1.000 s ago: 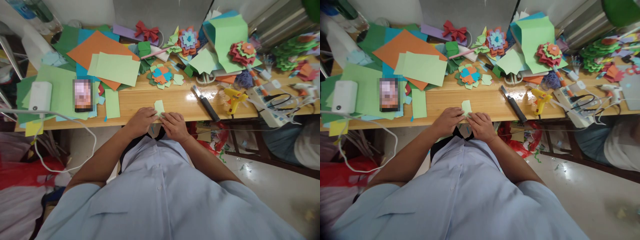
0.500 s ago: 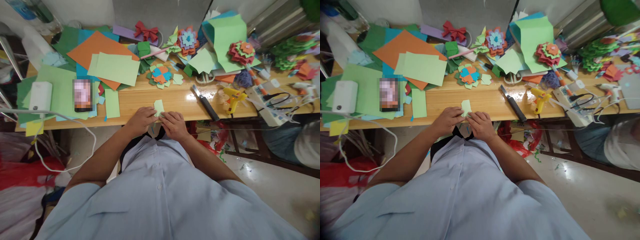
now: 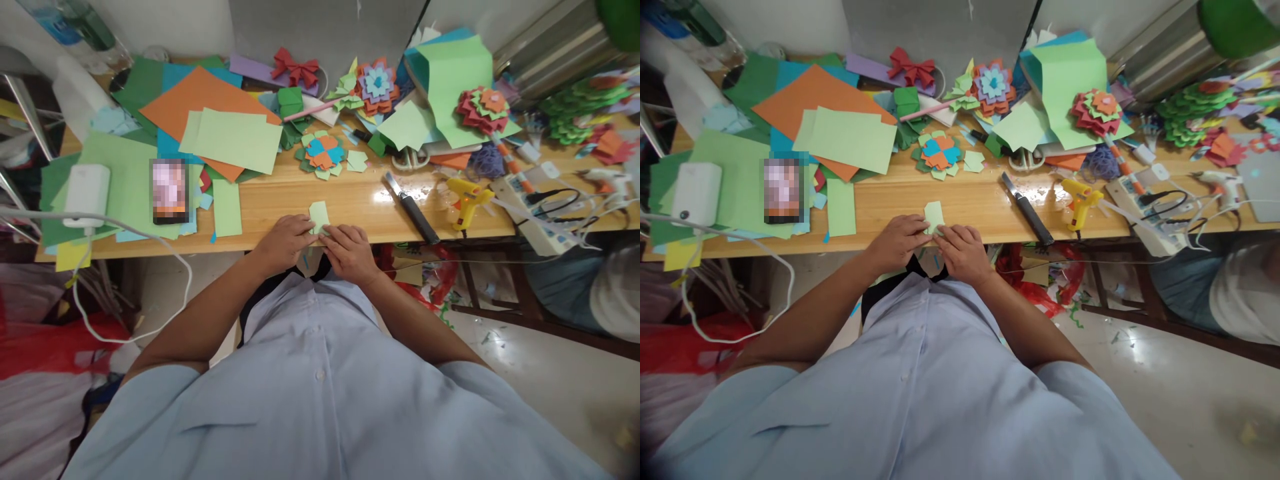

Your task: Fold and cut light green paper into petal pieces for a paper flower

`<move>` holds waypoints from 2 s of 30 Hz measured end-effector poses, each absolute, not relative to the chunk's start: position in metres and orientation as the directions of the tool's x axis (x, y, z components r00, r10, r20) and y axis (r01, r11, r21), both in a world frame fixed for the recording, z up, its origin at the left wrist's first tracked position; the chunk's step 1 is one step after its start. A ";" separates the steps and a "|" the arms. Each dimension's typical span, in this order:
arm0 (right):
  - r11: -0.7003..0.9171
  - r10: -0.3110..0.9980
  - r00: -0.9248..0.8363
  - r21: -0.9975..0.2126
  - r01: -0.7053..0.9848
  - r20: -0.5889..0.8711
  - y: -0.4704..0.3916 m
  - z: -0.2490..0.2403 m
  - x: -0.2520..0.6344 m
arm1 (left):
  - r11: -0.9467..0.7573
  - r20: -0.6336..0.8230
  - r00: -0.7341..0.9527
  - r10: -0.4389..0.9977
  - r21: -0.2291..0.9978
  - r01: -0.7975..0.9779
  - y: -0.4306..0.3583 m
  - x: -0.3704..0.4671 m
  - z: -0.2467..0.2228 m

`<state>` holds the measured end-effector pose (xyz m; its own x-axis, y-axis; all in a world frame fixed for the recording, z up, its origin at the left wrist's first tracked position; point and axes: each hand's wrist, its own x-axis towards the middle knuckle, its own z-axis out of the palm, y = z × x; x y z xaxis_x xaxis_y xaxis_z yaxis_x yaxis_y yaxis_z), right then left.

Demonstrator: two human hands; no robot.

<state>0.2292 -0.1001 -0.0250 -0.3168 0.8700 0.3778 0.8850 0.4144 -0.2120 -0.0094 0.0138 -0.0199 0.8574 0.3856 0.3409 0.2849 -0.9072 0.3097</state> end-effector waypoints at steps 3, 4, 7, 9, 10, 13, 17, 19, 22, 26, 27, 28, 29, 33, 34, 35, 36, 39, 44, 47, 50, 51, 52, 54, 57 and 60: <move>0.404 0.882 -0.315 -0.219 0.888 0.349 -0.100 -0.024 0.229 | -0.901 0.341 0.854 0.393 0.326 0.285 0.014 -0.010 -0.019; 0.402 0.884 -0.314 -0.220 0.889 0.347 -0.100 -0.024 0.229 | -0.898 0.337 0.853 0.398 0.331 0.289 0.014 -0.010 -0.018; 0.404 0.879 -0.311 -0.219 0.888 0.361 -0.100 -0.025 0.229 | -0.887 0.322 0.850 0.417 0.350 0.302 0.013 -0.009 -0.014; 0.403 0.878 -0.308 -0.220 0.888 0.366 -0.100 -0.026 0.228 | -0.884 0.302 0.855 0.421 0.346 0.313 0.011 -0.009 -0.010; 0.400 0.879 -0.304 -0.221 0.890 0.367 -0.100 -0.026 0.228 | -0.886 0.290 0.859 0.422 0.335 0.322 0.010 -0.009 -0.007; 0.395 0.878 -0.295 -0.222 0.891 0.378 -0.100 -0.027 0.227 | -0.895 0.256 0.873 0.415 0.285 0.342 0.006 -0.008 -0.001; 0.419 0.860 -0.307 -0.221 0.881 0.408 -0.101 -0.027 0.227 | -0.899 0.203 0.891 0.405 0.266 0.348 0.003 -0.008 0.002; 0.428 0.853 -0.312 -0.219 0.877 0.418 -0.101 -0.028 0.227 | -0.899 0.190 0.895 0.404 0.266 0.349 0.003 -0.008 0.003; 0.433 0.852 -0.315 -0.224 0.873 0.419 -0.101 -0.029 0.227 | -0.903 0.194 0.899 0.392 0.266 0.337 0.003 -0.008 0.003; 0.436 0.853 -0.320 -0.225 0.871 0.412 -0.100 -0.030 0.228 | -0.910 0.195 0.905 0.379 0.257 0.325 0.003 -0.008 0.003; 0.437 0.853 -0.323 -0.223 0.871 0.411 -0.100 -0.030 0.228 | -0.911 0.192 0.905 0.378 0.253 0.327 0.003 -0.008 0.002; 0.438 0.853 -0.324 -0.222 0.871 0.409 -0.100 -0.029 0.228 | -0.912 0.187 0.907 0.378 0.247 0.329 0.002 -0.009 0.002; 0.436 0.854 -0.323 -0.222 0.872 0.407 -0.100 -0.029 0.229 | -0.913 0.183 0.908 0.377 0.240 0.331 0.002 -0.009 0.002; 0.418 0.873 -0.313 -0.241 0.876 0.374 -0.100 -0.029 0.229 | -0.916 0.183 0.907 0.379 0.218 0.338 0.001 -0.010 0.001; 0.411 0.879 -0.309 -0.248 0.877 0.362 -0.101 -0.030 0.228 | -0.915 0.184 0.906 0.380 0.221 0.338 0.001 -0.009 0.001; 0.405 0.884 -0.306 -0.254 0.878 0.353 -0.101 -0.030 0.228 | -0.912 0.184 0.905 0.383 0.230 0.339 0.001 -0.009 0.001; 0.403 0.886 -0.304 -0.258 0.878 0.349 -0.101 -0.030 0.228 | -0.910 0.183 0.905 0.385 0.240 0.338 0.001 -0.009 0.002; 0.406 0.883 -0.304 -0.257 0.877 0.357 -0.101 -0.031 0.229 | -0.906 0.184 0.906 0.380 0.269 0.326 0.003 -0.008 0.003; 0.415 0.881 -0.324 -0.238 0.878 0.344 -0.102 -0.027 0.228 | -0.906 0.183 0.908 0.377 0.278 0.320 0.003 -0.008 0.003; 0.415 0.885 -0.330 -0.234 0.879 0.327 -0.102 -0.024 0.226 | -0.909 0.186 0.909 0.374 0.268 0.319 0.003 -0.009 0.002; 0.405 0.885 -0.319 -0.224 0.887 0.339 -0.101 -0.022 0.224 | -0.908 0.184 0.907 0.378 0.263 0.326 0.003 -0.009 0.001; 0.401 0.885 -0.315 -0.217 0.890 0.343 -0.101 -0.021 0.223 | -0.908 0.181 0.907 0.380 0.261 0.328 0.003 -0.009 0.001; 0.396 0.886 -0.311 -0.211 0.894 0.343 -0.100 -0.021 0.224 | -0.908 0.178 0.908 0.380 0.259 0.329 0.003 -0.009 0.002; 0.387 0.892 -0.309 -0.203 0.900 0.331 -0.101 -0.019 0.228 | -0.909 0.176 0.909 0.379 0.255 0.330 0.003 -0.010 0.002; 0.373 0.897 -0.302 -0.189 0.908 0.322 -0.103 -0.016 0.239 | -0.908 0.179 0.907 0.381 0.257 0.331 0.003 -0.010 0.003; 0.345 0.905 -0.274 -0.185 0.920 0.325 -0.107 -0.014 0.248 | -0.907 0.194 0.903 0.384 0.262 0.329 0.003 -0.011 0.002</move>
<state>0.2481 -0.1065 -0.0140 -0.2740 0.9050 0.3254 0.9203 0.3450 -0.1845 -0.0108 0.0027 0.0021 0.9030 0.3836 0.1936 0.3292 -0.9072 0.2620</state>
